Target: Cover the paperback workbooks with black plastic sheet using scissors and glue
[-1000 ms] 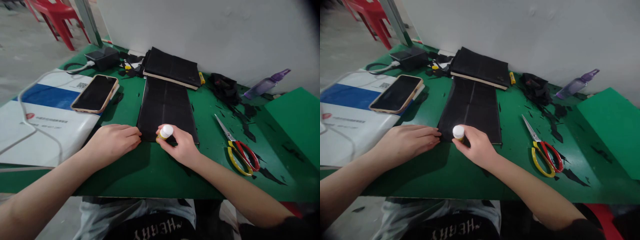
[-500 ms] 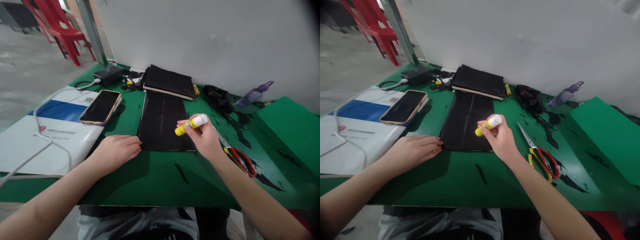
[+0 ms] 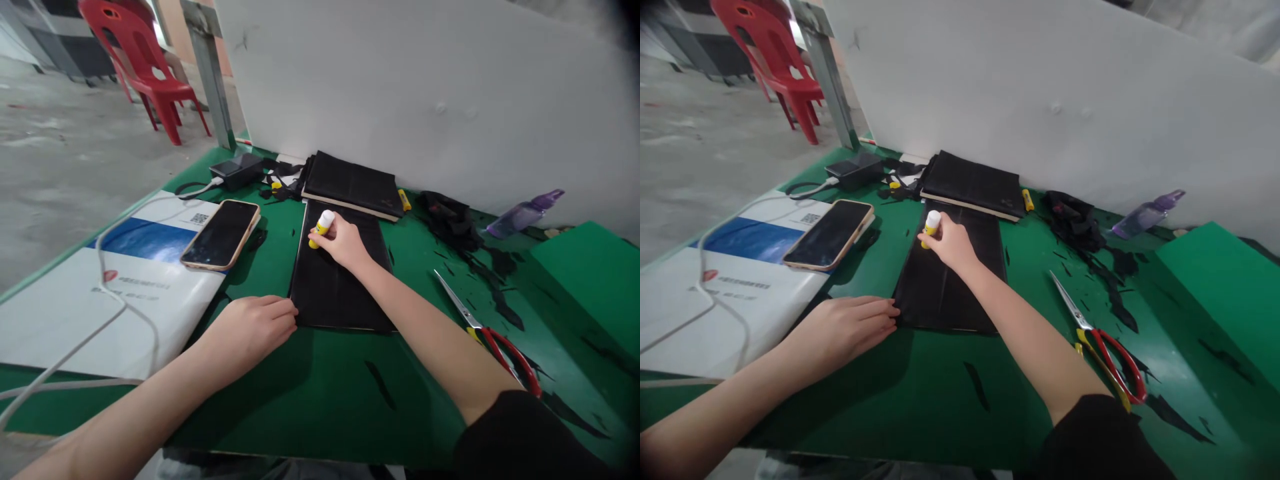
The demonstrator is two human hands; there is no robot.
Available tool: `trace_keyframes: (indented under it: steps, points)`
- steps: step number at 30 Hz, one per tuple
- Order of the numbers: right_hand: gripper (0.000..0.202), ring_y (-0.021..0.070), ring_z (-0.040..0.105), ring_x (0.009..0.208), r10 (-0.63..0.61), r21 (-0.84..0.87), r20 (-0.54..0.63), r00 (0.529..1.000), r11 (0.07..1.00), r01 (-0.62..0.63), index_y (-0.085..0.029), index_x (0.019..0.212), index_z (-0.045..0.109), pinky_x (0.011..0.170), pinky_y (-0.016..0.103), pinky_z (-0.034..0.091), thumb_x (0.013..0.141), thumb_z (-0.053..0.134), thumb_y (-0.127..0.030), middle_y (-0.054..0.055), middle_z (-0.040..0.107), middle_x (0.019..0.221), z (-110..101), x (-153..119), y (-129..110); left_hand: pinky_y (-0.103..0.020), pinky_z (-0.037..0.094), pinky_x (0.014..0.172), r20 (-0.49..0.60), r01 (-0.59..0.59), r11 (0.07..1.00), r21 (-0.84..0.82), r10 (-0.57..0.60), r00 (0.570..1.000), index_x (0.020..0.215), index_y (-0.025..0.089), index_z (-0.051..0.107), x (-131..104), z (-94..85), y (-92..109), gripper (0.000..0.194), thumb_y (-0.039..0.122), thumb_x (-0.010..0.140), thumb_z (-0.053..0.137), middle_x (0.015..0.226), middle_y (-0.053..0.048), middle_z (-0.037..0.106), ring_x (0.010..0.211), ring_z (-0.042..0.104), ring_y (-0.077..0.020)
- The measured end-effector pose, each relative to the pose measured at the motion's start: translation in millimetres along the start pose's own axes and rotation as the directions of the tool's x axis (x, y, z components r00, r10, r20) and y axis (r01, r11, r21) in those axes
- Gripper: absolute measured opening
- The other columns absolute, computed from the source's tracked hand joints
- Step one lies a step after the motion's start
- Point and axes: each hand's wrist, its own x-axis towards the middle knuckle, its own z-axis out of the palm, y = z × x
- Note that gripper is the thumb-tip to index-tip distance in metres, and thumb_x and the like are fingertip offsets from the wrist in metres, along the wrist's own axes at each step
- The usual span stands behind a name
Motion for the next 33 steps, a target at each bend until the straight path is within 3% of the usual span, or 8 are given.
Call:
trace_keyframes:
  steps: [6, 15, 33]
  points:
    - [0.029, 0.0231, 0.068, 0.085, -0.016, -0.27, -0.064, 0.998, 0.963, -0.002, -0.02, 0.103, 0.058, 0.081, 0.041, 0.053, 0.078, 0.068, -0.032, 0.006, 0.07, 0.088, 1.0, 50.1, 12.6, -0.024, 0.055, 0.073, 0.051, -0.027, 0.998, 0.054, 0.024, 0.998, 0.083, 0.019, 0.067, -1.3, 1.1, 0.5, 0.032, 0.015, 0.097, 0.039, 0.083, -0.001, 0.068, 0.081, 0.066, -0.0137]
    - [0.029, 0.0215, 0.063, 0.078, 0.002, -0.35, -0.105, 0.994, 0.936, -0.039, -0.015, 0.1, 0.058, 0.074, 0.039, 0.05, 0.079, 0.068, -0.031, 0.008, 0.066, 0.085, 9.1, 95.7, 25.5, -0.026, 0.053, 0.067, 0.052, -0.081, 0.99, 0.112, 0.075, 0.996, 0.079, 0.017, 0.064, -2.5, 2.2, 2.5, 0.028, 0.008, 0.093, 0.041, 0.081, -0.004, 0.067, 0.081, 0.066, -0.0166]
    - [0.03, 0.0235, 0.062, 0.083, 0.025, -0.476, -0.205, 0.978, 0.871, -0.122, -0.014, 0.107, 0.054, 0.075, 0.038, 0.046, 0.084, 0.063, -0.032, 0.01, 0.064, 0.087, 27.6, 116.0, 21.6, -0.032, 0.056, 0.069, 0.017, -0.154, 0.965, 0.212, 0.154, 0.988, 0.076, 0.014, 0.062, -0.7, 5.9, 8.6, 0.018, 0.011, 0.09, 0.05, 0.083, -0.006, 0.067, 0.089, 0.067, -0.0221]
